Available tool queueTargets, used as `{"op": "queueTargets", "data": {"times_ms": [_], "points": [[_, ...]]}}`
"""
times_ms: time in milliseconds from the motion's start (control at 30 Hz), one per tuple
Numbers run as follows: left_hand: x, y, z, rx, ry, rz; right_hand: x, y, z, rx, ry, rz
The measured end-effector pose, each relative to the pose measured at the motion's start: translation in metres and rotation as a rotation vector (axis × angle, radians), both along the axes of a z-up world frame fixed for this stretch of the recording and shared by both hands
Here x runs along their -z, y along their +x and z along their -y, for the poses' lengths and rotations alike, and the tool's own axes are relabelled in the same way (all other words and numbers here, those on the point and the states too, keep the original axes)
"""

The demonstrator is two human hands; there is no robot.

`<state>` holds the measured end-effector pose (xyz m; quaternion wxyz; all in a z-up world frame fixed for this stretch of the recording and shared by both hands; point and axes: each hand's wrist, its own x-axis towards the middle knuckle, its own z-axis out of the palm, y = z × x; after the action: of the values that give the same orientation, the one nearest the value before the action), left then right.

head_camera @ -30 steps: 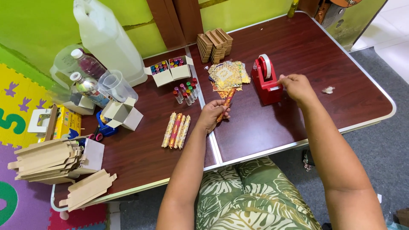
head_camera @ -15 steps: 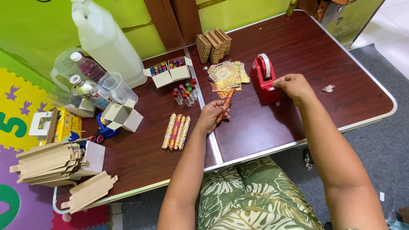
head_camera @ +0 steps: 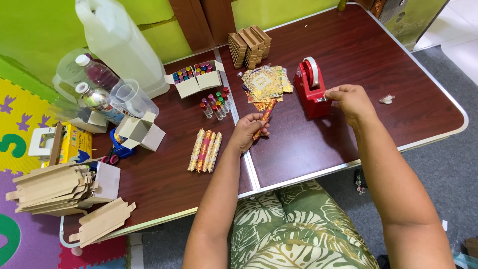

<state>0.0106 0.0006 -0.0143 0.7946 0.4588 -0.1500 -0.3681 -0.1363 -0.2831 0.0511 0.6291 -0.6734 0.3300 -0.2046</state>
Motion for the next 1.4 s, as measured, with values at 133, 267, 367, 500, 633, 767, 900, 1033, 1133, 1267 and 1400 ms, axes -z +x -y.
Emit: {"op": "queueTargets", "data": {"times_ms": [133, 267, 367, 500, 633, 767, 900, 1033, 1133, 1267, 1400], "points": [[0.003, 0.002, 0.001, 0.004, -0.006, 0.005, 0.006, -0.011, -0.003, 0.008, -0.015, 0.002], [-0.001, 0.0, 0.0, 0.003, 0.004, 0.01, 0.025, -0.011, 0.001, 0.024, 0.02, 0.015], [-0.001, 0.0, 0.0, 0.005, 0.004, 0.009, 0.04, -0.011, 0.005, 0.034, 0.02, 0.018], [0.002, 0.001, 0.001, 0.004, -0.003, 0.007, 0.04, -0.014, -0.002, 0.052, 0.04, 0.034], [-0.001, 0.0, 0.0, 0.007, -0.003, 0.009, 0.053, -0.012, 0.002, 0.068, 0.055, 0.041], [-0.002, 0.0, 0.0, 0.009, 0.008, 0.02, 0.049, -0.015, -0.015, 0.079, -0.005, 0.092], [-0.001, 0.0, 0.0, 0.01, 0.001, 0.016, 0.048, -0.017, -0.025, 0.099, -0.071, 0.129], [0.006, 0.003, 0.002, 0.016, -0.01, 0.016, 0.033, -0.022, -0.037, 0.126, -0.13, 0.135], [0.001, 0.001, 0.003, 0.01, -0.002, 0.022, 0.051, -0.016, -0.031, 0.158, -0.21, 0.208], [0.0, -0.001, 0.001, 0.002, 0.0, 0.035, 0.071, -0.014, -0.023, 0.167, -0.279, 0.217], [-0.001, -0.002, -0.001, -0.01, 0.001, 0.044, 0.109, -0.006, -0.009, 0.17, -0.479, 0.078]]}}
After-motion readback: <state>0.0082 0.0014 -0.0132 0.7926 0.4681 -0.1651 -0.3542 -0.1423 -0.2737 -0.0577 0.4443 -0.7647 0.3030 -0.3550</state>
